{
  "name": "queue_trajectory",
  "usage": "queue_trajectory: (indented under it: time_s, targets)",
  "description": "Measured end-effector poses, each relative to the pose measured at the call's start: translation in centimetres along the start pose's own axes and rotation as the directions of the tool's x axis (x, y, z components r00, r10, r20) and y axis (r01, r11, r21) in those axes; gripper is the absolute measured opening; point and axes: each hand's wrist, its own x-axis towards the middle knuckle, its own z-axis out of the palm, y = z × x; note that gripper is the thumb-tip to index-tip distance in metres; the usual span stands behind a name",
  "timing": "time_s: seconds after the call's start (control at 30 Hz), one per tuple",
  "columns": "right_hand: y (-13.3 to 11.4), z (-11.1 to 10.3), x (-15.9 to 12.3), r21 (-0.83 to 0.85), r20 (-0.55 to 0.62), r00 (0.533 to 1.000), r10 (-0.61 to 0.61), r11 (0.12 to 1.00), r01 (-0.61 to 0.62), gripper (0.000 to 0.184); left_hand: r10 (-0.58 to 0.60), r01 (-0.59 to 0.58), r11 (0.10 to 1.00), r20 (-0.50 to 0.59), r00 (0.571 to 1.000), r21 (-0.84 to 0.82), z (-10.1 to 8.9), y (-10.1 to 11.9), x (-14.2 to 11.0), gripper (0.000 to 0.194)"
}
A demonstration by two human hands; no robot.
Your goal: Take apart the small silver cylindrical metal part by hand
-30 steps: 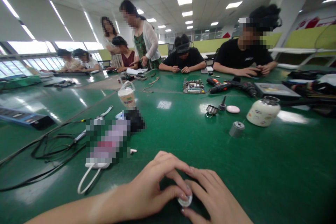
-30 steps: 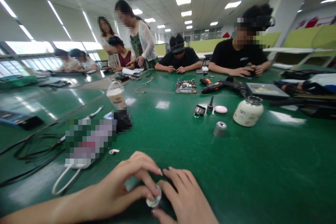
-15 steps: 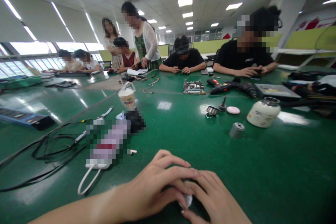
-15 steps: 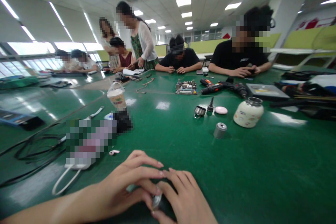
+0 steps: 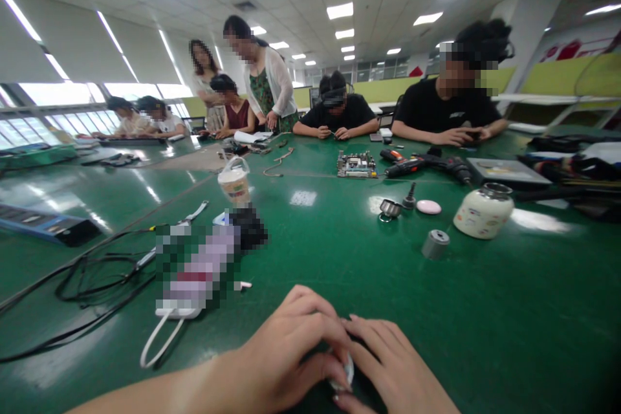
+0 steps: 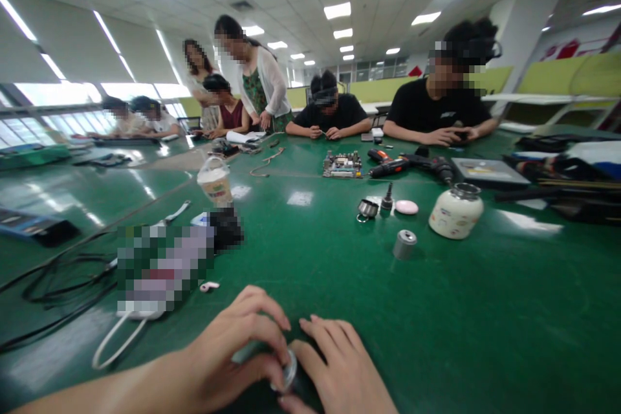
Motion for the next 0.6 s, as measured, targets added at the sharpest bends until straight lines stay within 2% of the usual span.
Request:
queue_trajectory:
  time_s: [0.13, 0.23, 0.4, 0.5, 0.6]
  targets:
    - [0.1, 0.1, -0.1, 0.009, -0.016, 1.000, 0.000, 1.000, 0.000, 0.041, 0.050, -0.052, 0.997, 0.031, 0.998, 0.050, 0.0, -0.2, 0.0, 0.026]
    - [0.2, 0.2, -0.2, 0.017, -0.032, 0.999, 0.007, 1.000, -0.006, 0.041, 0.128, -0.132, 0.982, 0.035, 0.991, 0.133, 0.1, -0.4, -0.1, 0.029]
    - [0.3, 0.4, -0.2, 0.009, -0.020, 1.000, 0.007, 1.000, -0.007, 0.041, 0.227, -0.213, 0.961, -0.065, 0.972, 0.178, 0.4, -0.3, -0.3, 0.027]
    - [0.2, 0.3, -0.1, 0.003, -0.018, 1.000, 0.003, 1.000, -0.003, 0.043, 0.188, -0.160, 0.974, -0.178, 0.966, 0.162, 0.4, -0.7, 0.0, 0.025]
    - [0.1, 0.2, -0.1, 0.007, -0.011, 1.000, 0.013, 1.000, -0.013, 0.041, 0.044, 0.012, 0.984, -0.310, 0.950, 0.180, 0.4, -2.4, 0.4, 0.036]
